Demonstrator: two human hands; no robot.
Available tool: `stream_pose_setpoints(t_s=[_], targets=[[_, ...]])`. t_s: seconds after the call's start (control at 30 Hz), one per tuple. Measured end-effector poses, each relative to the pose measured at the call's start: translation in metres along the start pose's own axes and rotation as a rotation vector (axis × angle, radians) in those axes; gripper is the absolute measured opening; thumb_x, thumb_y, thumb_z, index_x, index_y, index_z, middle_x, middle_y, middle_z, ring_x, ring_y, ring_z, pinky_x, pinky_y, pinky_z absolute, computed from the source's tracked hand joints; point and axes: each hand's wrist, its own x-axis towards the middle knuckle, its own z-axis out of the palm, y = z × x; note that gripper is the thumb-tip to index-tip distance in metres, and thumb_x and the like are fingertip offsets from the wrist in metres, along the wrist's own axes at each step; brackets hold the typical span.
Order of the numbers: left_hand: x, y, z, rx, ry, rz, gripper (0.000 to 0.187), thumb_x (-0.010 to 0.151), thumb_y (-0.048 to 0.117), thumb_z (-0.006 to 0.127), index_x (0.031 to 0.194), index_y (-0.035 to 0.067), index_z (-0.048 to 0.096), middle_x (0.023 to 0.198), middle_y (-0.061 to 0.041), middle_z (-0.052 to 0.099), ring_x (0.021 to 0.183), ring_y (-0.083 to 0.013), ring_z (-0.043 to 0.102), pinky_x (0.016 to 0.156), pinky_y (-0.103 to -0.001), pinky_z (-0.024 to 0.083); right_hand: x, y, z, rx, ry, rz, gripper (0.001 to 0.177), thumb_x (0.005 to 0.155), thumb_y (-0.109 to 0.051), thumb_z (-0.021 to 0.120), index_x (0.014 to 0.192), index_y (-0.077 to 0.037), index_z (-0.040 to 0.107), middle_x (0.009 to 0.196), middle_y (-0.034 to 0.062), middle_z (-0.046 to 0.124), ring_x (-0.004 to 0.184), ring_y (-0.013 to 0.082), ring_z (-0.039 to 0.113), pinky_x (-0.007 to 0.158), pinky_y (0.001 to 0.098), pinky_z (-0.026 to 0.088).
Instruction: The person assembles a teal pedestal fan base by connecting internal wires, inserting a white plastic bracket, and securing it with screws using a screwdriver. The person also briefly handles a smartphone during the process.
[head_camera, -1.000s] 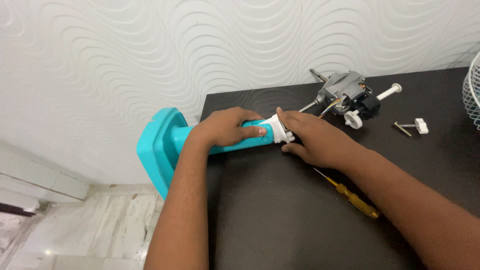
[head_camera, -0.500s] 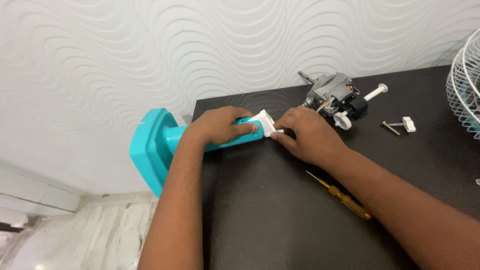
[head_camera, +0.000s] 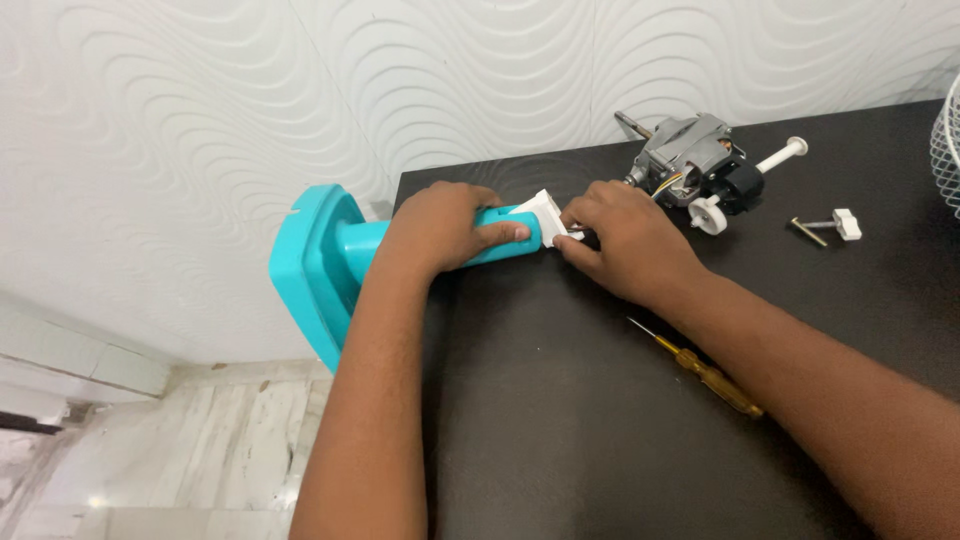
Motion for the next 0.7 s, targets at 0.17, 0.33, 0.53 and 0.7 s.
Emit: stream_pose_setpoints(t_s=[0.17, 0.33, 0.53, 0.7], targets=[[-0.010, 0.001, -0.011, 0.326, -0.131, -0.102, 0.072, 0.065, 0.048, 0.092, 0.124, 0.015, 0.071, 0.117, -0.010, 0.072, 0.120, -0.0321, 0.057, 0.107, -0.054, 0.036, -0.001, -0.002, -0.001, 0.028, -0.013, -0.038, 0.020, 0.085, -0.027, 0.078, 0.092, -0.009, 0.073, 0.095, 0.0072, 0.065, 0.094, 0.0273, 0.062, 0.091, 0.0433, 0.047], [-0.024, -0.011, -0.031, 0.188, -0.087, -0.144, 0.073, 0.055, 0.039, 0.097, 0.118, 0.012, 0.074, 0.111, -0.014, 0.075, 0.106, -0.0332, 0.069, 0.092, -0.045, 0.054, -0.003, -0.005, -0.001, 0.029, -0.022, -0.038, 0.023, 0.086, -0.031, 0.079, 0.091, -0.010, 0.072, 0.094, 0.0054, 0.067, 0.094, 0.0256, 0.062, 0.092, 0.0423, 0.046], [-0.040, 0.008, -0.051, 0.183, -0.126, -0.196, 0.070, 0.055, 0.040, 0.095, 0.117, 0.015, 0.076, 0.106, -0.012, 0.077, 0.101, -0.0307, 0.072, 0.090, -0.044, 0.057, -0.001, -0.009, -0.008, 0.101, -0.050, -0.058, 0.019, 0.084, -0.026, 0.079, 0.093, -0.010, 0.072, 0.095, 0.0048, 0.067, 0.093, 0.0235, 0.063, 0.092, 0.0412, 0.047], [-0.047, 0.029, -0.051, 0.238, -0.203, -0.241, 0.074, 0.053, 0.048, 0.094, 0.119, 0.018, 0.077, 0.106, -0.012, 0.078, 0.099, -0.0300, 0.074, 0.089, -0.043, 0.058, -0.002, -0.003, -0.020, 0.136, -0.127, -0.094, 0.023, 0.075, -0.023, 0.082, 0.090, -0.008, 0.072, 0.090, 0.0058, 0.068, 0.093, 0.0249, 0.062, 0.090, 0.0416, 0.048]])
